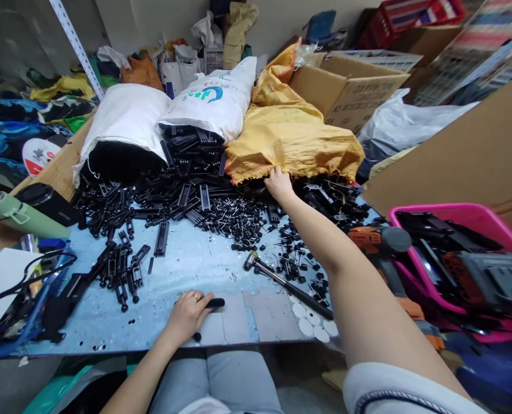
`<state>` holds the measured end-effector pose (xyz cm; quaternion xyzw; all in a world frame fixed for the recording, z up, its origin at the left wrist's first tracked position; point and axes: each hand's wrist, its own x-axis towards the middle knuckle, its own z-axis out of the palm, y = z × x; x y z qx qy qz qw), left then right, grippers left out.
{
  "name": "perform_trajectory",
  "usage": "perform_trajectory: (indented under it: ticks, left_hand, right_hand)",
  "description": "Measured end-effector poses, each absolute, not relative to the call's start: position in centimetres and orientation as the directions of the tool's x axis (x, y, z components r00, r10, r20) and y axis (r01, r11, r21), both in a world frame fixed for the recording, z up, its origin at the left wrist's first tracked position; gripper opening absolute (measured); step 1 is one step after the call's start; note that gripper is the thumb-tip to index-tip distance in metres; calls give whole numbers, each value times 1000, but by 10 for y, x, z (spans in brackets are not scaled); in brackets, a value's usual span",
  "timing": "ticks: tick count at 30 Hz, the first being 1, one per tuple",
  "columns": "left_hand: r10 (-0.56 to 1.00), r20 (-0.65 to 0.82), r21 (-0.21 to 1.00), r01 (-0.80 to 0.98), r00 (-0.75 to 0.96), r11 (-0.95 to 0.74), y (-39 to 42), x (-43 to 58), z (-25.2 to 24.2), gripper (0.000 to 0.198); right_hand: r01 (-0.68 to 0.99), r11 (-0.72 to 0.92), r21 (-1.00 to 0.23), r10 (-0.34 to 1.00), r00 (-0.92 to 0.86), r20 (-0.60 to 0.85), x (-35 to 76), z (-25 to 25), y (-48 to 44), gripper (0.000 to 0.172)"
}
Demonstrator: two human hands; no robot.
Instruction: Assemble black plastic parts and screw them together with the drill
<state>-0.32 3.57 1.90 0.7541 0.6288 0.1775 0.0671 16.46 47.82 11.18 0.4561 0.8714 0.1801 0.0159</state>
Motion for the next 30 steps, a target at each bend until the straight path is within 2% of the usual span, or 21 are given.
perform_trajectory:
  ticks: [6,9,12,16,19,22,26,30]
  left_hand:
    - [964,205,308,923,172,-230,32,-3,22,30]
    - [961,225,290,931,159,-222,25,-1,23,30]
    - [967,214,246,951,136,-188,18,1,23,30]
    - [980,150,246,955,131,-165,14,6,24,31]
    - [982,95,292,939,160,-182,18,11,26,34]
    - [983,19,320,930,183,-179,24,15,34,34]
    - [978,-53,310,934,201,-176,29,21,47,40]
    - [983,-35,310,937,182,-162,26,26,54,64]
  right_hand:
    - [734,521,436,811,-585,17,217,108,391,36]
    - [712,558,427,794,-607,-25,233,115,339,38]
    - [710,625,323,778,-601,-183,238,119,281,46]
    - [567,818,102,568,-765,-303,239,110,200,54]
    - [408,910,-77,372,-883,-286,240,94,153,45]
    - [313,940,-137,281,-936,-210,237,74,128,34]
    - [346,931,-115,322,-928,-186,232,53,116,36]
    - [393,917,-70,385,-916,-111,231,52,107,40]
